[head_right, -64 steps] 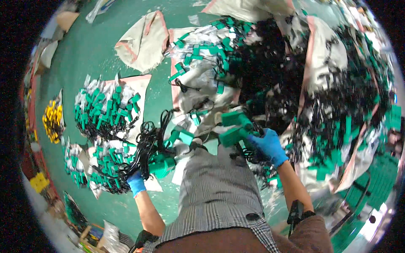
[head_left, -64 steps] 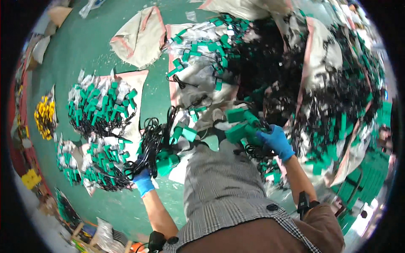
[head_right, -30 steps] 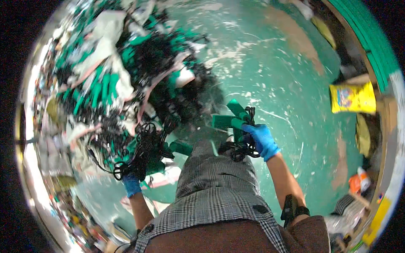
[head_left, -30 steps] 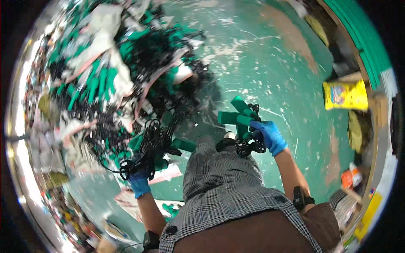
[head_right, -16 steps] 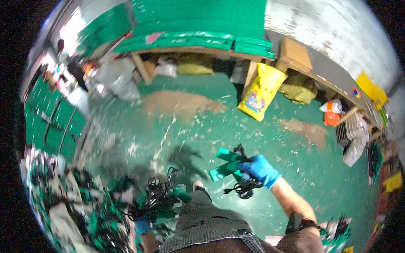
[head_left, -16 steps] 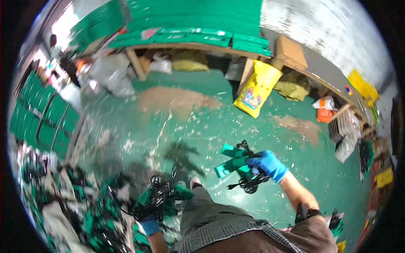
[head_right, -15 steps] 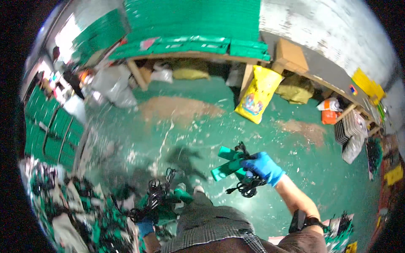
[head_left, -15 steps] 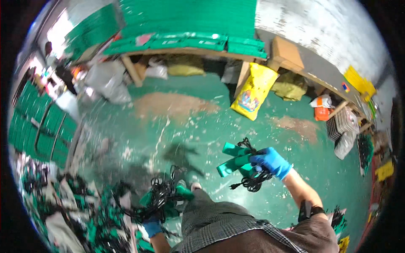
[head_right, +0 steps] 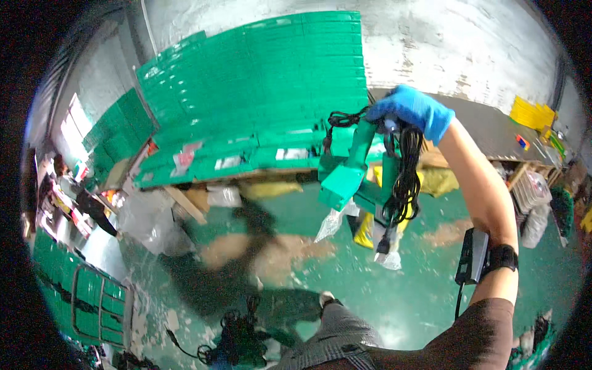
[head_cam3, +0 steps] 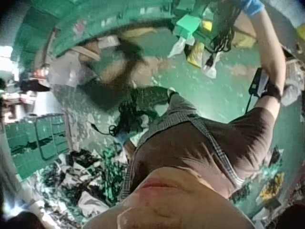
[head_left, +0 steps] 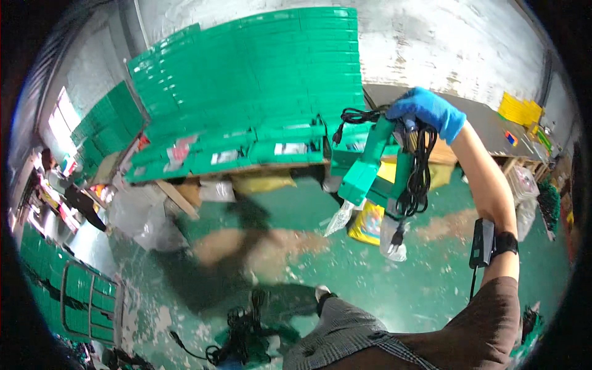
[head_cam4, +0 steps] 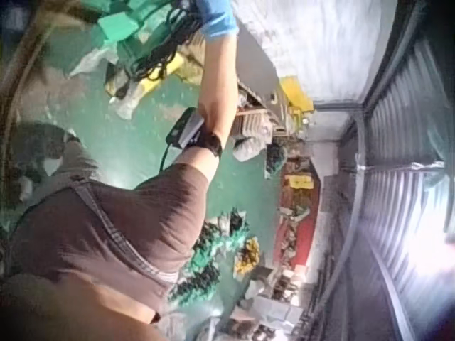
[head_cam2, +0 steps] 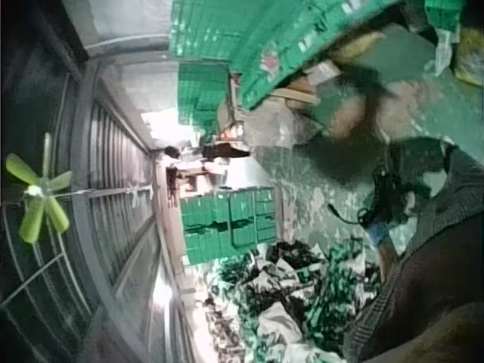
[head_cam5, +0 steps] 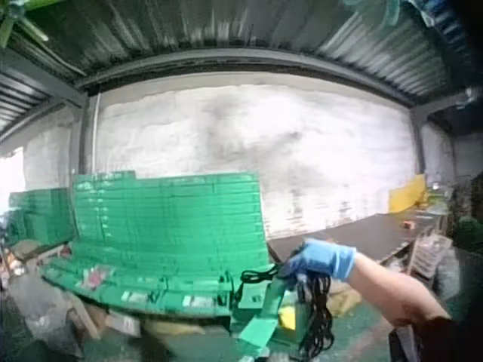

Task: Sort manufactured electronic or power components into designated bins based on type.

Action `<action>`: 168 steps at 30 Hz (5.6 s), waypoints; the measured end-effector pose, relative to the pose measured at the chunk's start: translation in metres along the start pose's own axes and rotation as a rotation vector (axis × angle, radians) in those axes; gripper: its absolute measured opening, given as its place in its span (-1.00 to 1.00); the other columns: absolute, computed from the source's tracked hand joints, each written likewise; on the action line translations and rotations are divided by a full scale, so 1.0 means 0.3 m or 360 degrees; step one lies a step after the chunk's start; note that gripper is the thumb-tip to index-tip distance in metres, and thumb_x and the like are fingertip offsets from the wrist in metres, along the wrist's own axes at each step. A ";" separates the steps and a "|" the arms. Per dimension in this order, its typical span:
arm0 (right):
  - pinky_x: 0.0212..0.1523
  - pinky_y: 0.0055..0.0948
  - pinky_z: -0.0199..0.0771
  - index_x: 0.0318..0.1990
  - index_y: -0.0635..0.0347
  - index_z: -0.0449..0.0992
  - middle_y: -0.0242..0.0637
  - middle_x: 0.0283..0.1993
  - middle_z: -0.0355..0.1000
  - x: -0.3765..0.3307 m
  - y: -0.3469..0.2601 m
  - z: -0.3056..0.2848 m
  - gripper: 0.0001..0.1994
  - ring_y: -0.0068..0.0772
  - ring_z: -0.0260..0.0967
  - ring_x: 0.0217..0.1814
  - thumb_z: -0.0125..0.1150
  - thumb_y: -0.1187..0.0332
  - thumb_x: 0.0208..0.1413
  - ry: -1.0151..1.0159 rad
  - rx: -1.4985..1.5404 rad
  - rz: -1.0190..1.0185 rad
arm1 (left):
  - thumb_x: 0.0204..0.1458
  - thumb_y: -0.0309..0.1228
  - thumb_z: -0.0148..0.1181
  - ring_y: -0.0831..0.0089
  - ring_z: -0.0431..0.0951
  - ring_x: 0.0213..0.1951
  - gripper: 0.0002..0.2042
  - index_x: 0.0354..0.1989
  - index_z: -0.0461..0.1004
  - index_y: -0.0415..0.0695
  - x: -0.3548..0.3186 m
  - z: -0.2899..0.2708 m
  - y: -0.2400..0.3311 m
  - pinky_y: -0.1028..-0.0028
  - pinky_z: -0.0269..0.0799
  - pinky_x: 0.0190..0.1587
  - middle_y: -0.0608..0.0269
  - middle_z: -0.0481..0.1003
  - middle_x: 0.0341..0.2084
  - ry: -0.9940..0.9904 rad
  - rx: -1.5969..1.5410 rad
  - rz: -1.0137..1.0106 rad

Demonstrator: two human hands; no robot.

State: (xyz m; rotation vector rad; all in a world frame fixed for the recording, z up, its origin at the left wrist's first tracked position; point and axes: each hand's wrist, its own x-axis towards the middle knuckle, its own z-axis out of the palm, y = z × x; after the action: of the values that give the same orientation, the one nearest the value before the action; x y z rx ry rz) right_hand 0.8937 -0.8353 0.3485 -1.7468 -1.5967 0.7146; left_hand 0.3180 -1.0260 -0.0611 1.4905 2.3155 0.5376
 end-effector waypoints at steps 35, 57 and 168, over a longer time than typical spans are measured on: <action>0.00 -0.25 0.38 0.24 -0.06 0.09 -0.11 0.29 0.01 1.411 0.245 1.334 -0.45 -0.35 0.11 0.20 -0.07 0.00 0.13 -0.2605 0.2152 0.0879 | -0.01 -0.52 0.04 0.32 0.40 -0.10 -0.60 0.05 0.26 -0.29 1.671 -0.669 1.367 0.39 0.28 0.04 0.10 0.36 -0.03 0.0688 -0.0680 0.0411; 0.06 -0.22 0.27 -0.03 0.14 0.32 -0.24 -0.03 0.33 2.201 0.653 1.015 -0.68 -0.29 0.29 0.02 0.04 0.23 0.08 -0.0354 0.1658 -0.0615 | 0.01 -0.31 0.03 0.33 0.42 -0.12 -0.66 -0.03 0.37 -0.15 2.395 0.322 1.743 0.36 0.35 -0.08 0.16 0.45 -0.21 -0.0236 -0.0204 0.0708; -0.56 -0.69 0.16 0.01 0.21 0.41 -0.52 -0.43 0.36 2.460 -0.660 2.568 -0.54 -0.77 0.12 -0.55 0.22 0.13 0.01 0.0224 0.1478 0.1195 | 0.00 -0.50 0.13 0.39 0.44 -0.14 -0.84 -0.25 0.49 -0.27 3.775 -0.133 0.891 0.45 0.35 -0.08 0.13 0.43 -0.15 -0.1621 -0.1117 0.1113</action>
State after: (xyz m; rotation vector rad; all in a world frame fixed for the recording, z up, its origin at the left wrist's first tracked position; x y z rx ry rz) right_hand 0.2571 -0.0130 0.0389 -1.5442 -0.3048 1.3591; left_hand 0.0625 0.1070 0.0188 1.5962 0.7134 0.4933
